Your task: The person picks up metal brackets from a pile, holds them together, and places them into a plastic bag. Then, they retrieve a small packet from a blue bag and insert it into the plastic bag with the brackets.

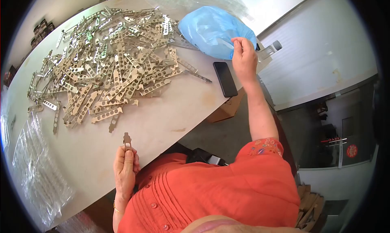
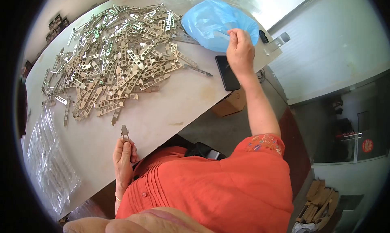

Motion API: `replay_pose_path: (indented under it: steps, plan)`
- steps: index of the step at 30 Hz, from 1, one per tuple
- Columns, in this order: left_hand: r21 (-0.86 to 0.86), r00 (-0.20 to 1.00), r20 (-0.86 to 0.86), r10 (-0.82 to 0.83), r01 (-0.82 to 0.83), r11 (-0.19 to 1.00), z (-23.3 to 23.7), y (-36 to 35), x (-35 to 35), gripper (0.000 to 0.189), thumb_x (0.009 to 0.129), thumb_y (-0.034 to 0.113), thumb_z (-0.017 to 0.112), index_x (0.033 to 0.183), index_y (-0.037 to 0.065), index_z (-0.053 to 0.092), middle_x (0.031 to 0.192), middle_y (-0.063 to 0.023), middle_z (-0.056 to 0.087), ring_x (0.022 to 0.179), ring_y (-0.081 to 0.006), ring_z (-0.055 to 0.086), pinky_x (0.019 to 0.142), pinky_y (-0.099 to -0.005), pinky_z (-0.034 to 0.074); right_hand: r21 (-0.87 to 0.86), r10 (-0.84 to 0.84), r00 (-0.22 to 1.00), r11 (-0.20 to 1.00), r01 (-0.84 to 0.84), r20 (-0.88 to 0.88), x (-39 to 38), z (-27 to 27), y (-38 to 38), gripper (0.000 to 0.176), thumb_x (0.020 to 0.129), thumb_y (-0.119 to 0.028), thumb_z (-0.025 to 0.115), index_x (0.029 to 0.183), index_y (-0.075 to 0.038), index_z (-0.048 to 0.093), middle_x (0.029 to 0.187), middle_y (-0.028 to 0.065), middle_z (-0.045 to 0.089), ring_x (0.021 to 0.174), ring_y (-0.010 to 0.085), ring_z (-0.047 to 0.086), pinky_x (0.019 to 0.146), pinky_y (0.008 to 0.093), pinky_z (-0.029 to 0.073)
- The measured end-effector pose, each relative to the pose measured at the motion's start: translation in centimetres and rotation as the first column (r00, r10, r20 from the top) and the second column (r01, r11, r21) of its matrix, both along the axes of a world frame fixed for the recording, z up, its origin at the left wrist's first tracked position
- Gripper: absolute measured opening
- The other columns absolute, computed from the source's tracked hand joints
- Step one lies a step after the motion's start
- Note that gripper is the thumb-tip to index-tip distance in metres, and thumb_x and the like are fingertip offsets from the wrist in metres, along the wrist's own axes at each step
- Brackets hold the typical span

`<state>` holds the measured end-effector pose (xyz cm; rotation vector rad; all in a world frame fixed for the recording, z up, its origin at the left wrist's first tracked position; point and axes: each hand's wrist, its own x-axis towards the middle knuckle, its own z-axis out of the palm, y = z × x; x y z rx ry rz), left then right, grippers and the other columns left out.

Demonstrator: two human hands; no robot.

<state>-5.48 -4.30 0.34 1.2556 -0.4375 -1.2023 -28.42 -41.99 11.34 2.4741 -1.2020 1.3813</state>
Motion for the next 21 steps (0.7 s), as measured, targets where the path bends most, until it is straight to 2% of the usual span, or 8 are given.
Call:
replay_pose_path:
  steps: [5, 6, 8, 9, 12, 14, 17, 21]
  plan:
    - [-0.004, 1.0, -0.005, -0.008, 0.008, 1.0, 0.1, -0.2, 0.0, 0.018, 0.108, 0.021, 0.045, 0.101, 0.006, 0.052, 0.072, 0.0026, 0.046, 0.06, -0.0055, 0.038, 0.054, -0.0216, 0.035, 0.325, -0.063, 0.983, 0.938, 0.117, -0.171, -2.4, -0.6, -7.3, 0.021, 0.098, -0.019, 0.053, 0.1, -0.005, 0.069, 0.1, 0.0185, 0.07, 0.092, 0.0375, 0.067, 0.082, 0.045, 0.052]
    - [-0.004, 1.0, 0.02, -0.019, 0.019, 1.0, 0.0, -0.2, 0.0, 0.018, 0.108, 0.021, 0.045, 0.101, 0.006, 0.052, 0.072, 0.0027, 0.046, 0.06, -0.0056, 0.038, 0.054, -0.0217, 0.036, 0.322, -0.062, 0.984, 0.94, 0.114, -0.166, -2.9, -0.7, -7.7, 0.021, 0.098, -0.019, 0.053, 0.1, -0.005, 0.069, 0.1, 0.0185, 0.07, 0.092, 0.0375, 0.067, 0.082, 0.045, 0.052]
    - [-0.005, 0.999, 0.043, -0.021, 0.021, 1.0, -0.1, 0.0, 0.1, 0.018, 0.108, 0.021, 0.045, 0.101, 0.006, 0.052, 0.072, 0.0028, 0.046, 0.06, -0.0056, 0.038, 0.054, -0.0218, 0.036, -0.01, -0.161, 0.972, 0.987, 0.161, -0.169, -2.6, -0.2, -7.4, 0.02, 0.095, -0.017, 0.053, 0.096, -0.006, 0.07, 0.099, 0.0174, 0.071, 0.09, 0.0375, 0.067, 0.082, 0.0453, 0.052]
    - [0.005, 0.999, 0.042, -0.017, 0.017, 1.0, -0.1, 0.0, 0.1, 0.018, 0.108, 0.021, 0.046, 0.101, 0.006, 0.052, 0.072, 0.0026, 0.046, 0.06, -0.0057, 0.039, 0.054, -0.0219, 0.036, -0.012, -0.157, 0.973, 0.987, 0.157, -0.171, -2.7, 0.1, -6.9, 0.02, 0.095, -0.017, 0.053, 0.096, -0.006, 0.07, 0.099, 0.0174, 0.071, 0.09, 0.0375, 0.067, 0.082, 0.0453, 0.052]
    - [0.017, 0.999, 0.029, -0.015, 0.014, 1.0, -0.3, 0.1, 0.1, 0.019, 0.108, 0.022, 0.046, 0.1, 0.006, 0.052, 0.072, 0.0023, 0.047, 0.06, -0.0058, 0.039, 0.054, -0.0222, 0.037, 0.222, -0.115, 0.968, 0.961, 0.166, -0.224, -3.1, 0.2, -4.3, 0.021, 0.093, -0.016, 0.053, 0.096, -0.007, 0.071, 0.096, 0.0162, 0.07, 0.089, 0.0372, 0.067, 0.08, 0.0458, 0.053]
    - [0.016, 0.999, 0.024, -0.02, 0.02, 1.0, -0.2, -0.1, 0.1, 0.019, 0.108, 0.022, 0.046, 0.1, 0.006, 0.052, 0.072, 0.0021, 0.047, 0.06, -0.0059, 0.04, 0.054, -0.0222, 0.037, 0.165, 0.009, 0.939, 0.985, 0.052, -0.345, -3.1, -0.8, -3.7, 0.022, 0.092, -0.016, 0.052, 0.099, -0.008, 0.071, 0.095, 0.0155, 0.07, 0.09, 0.0373, 0.067, 0.078, 0.0464, 0.053]
    - [0.037, 0.999, 0.029, -0.041, 0.04, 0.999, 0.0, -0.1, 0.2, 0.019, 0.108, 0.022, 0.045, 0.1, 0.006, 0.052, 0.072, 0.0019, 0.048, 0.06, -0.0061, 0.04, 0.054, -0.0222, 0.038, 0.04, -0.005, 0.908, 0.999, 0.024, -0.42, -2.4, -1.8, -5.0, 0.024, 0.092, -0.019, 0.052, 0.104, -0.009, 0.071, 0.094, 0.0169, 0.069, 0.09, 0.0374, 0.067, 0.078, 0.0466, 0.054]
    - [-0.003, 0.999, 0.034, -0.033, 0.033, 0.999, -0.3, -0.1, 0.1, 0.017, 0.107, 0.02, 0.047, 0.099, 0.007, 0.053, 0.072, 0.0029, 0.047, 0.058, -0.0053, 0.038, 0.053, -0.0209, 0.038, -0.03, -0.176, 0.865, 0.983, 0.184, -0.469, -1.5, -1.2, -7.2, 0.028, 0.093, -0.021, 0.052, 0.109, -0.008, 0.071, 0.095, 0.0191, 0.069, 0.093, 0.0375, 0.067, 0.081, 0.0482, 0.054]
